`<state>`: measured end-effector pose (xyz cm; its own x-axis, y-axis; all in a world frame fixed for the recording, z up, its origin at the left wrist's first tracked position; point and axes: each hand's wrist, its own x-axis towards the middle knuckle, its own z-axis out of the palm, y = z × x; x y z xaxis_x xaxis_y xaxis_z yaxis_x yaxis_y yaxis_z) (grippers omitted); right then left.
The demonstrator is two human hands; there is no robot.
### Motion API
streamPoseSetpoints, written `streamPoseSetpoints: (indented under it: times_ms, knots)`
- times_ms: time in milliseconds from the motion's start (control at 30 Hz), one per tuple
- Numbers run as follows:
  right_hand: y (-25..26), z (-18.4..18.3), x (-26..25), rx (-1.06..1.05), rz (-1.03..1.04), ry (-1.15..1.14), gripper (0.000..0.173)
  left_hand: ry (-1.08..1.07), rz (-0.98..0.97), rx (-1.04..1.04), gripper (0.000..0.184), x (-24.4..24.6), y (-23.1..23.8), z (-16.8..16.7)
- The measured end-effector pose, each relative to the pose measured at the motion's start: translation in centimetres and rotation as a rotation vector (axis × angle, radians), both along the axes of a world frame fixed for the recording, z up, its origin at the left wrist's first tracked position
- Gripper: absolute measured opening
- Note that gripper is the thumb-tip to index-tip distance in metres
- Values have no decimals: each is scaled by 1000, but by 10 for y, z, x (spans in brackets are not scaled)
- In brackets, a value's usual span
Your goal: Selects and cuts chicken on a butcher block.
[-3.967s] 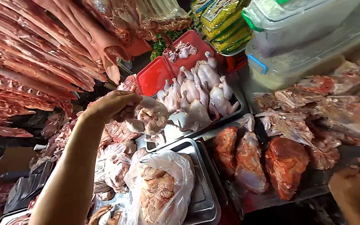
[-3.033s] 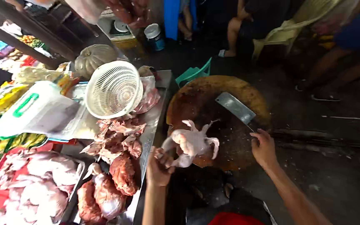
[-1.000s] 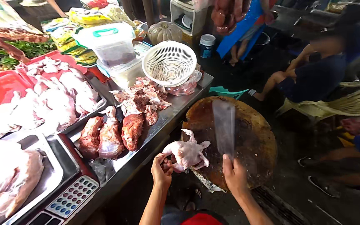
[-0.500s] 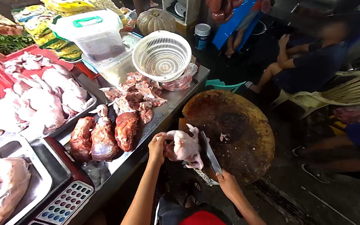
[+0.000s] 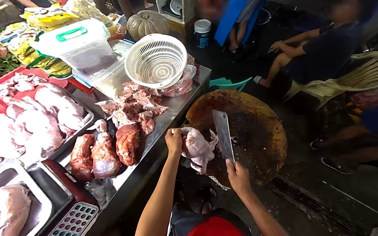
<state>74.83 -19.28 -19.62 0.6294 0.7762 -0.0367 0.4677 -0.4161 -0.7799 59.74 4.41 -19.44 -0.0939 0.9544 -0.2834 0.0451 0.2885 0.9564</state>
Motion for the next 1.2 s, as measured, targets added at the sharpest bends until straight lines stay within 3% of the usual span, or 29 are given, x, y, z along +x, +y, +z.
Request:
streamPoseSetpoints:
  times_ms: [100,200,333,467,533,600,733,833,933,1033,1100,1200]
  knots:
    - [27,14,5,107,44,21,40,-55,12,-23,15,-1,1,-2]
    - [19,3,14,100,23,-28,42,-67,-170,127,17,-7,6,0]
    - [-37,-27,27,-81,-88,-43,41,67,-478,221,18,13,20,14]
    - [-83,-36,37,-262,-249,-56,33,39,-495,95,24,51,57,-8]
    - [-88,-36,49,-356,-305,-100,42,71,-430,79,27,65,74,-31]
    - [-80,-43,71,-410,-298,-139,50,216,-407,74,30,74,78,-45]
    - [-40,-49,113,-454,-195,-314,35,448,-450,10,57,77,44,-50]
    - [15,-39,111,-357,-49,-296,32,789,-670,-115,86,58,14,-15]
    - [72,-58,104,-356,159,-168,41,1091,-959,-193,104,42,-26,26]
    - [112,-59,97,-539,286,-164,36,1199,-1086,-89,92,23,-48,16]
    - [118,-51,102,-616,322,-167,34,1145,-1068,-10,86,18,-56,-1]
    - [98,-43,118,-505,247,21,31,1034,-1008,32,75,22,-60,-13]
